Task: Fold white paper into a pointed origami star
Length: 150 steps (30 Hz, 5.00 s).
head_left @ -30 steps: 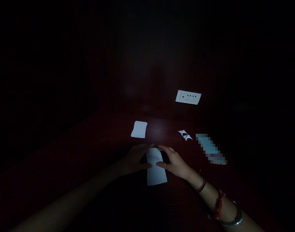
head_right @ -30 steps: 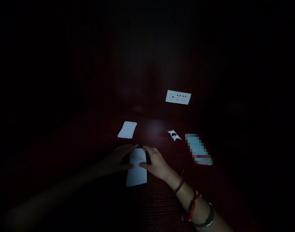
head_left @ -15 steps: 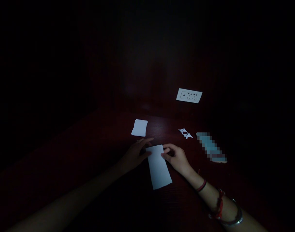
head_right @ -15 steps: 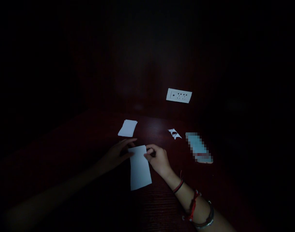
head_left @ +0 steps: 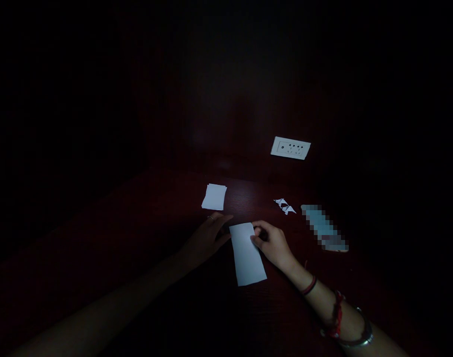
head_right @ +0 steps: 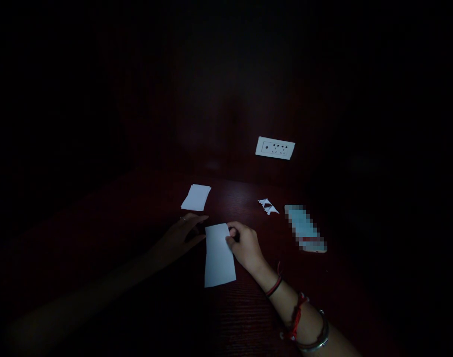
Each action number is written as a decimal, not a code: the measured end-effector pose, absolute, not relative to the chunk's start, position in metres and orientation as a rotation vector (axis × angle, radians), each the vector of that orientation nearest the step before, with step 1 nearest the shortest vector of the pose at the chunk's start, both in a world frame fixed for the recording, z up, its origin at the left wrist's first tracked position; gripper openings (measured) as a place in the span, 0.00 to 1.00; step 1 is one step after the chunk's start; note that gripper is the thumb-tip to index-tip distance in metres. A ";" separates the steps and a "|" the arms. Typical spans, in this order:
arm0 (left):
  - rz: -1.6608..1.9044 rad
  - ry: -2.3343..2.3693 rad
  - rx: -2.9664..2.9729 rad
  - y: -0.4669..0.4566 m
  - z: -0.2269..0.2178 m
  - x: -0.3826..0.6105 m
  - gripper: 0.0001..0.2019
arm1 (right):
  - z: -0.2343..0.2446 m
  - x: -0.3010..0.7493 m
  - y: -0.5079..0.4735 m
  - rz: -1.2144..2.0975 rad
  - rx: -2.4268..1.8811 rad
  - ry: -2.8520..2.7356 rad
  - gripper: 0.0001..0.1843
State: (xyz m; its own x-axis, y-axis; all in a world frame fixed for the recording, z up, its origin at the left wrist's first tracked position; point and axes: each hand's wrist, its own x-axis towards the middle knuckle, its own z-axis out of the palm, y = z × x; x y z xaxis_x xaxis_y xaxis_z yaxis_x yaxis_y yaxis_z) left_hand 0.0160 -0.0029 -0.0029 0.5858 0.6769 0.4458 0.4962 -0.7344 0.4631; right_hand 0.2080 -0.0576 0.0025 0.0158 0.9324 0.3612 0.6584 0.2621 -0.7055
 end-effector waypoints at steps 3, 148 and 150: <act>0.831 0.892 2.641 -0.002 -0.004 0.015 0.17 | 0.000 0.209 -0.056 0.427 -1.487 -1.708 0.16; 0.563 0.611 2.876 0.004 0.001 0.004 0.17 | 0.022 0.194 -0.092 0.250 -1.529 -2.296 0.28; 0.568 0.623 2.890 0.003 0.002 0.003 0.17 | 0.022 0.193 -0.092 0.266 -1.538 -2.273 0.31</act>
State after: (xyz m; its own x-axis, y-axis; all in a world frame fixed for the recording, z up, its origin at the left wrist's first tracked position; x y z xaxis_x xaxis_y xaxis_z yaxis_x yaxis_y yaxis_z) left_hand 0.0031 0.0032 0.0021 0.8437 0.4204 0.3338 0.3709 -0.9061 0.2037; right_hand 0.1934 -0.0919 0.0216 -0.3275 0.9224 0.2049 0.8500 0.3823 -0.3625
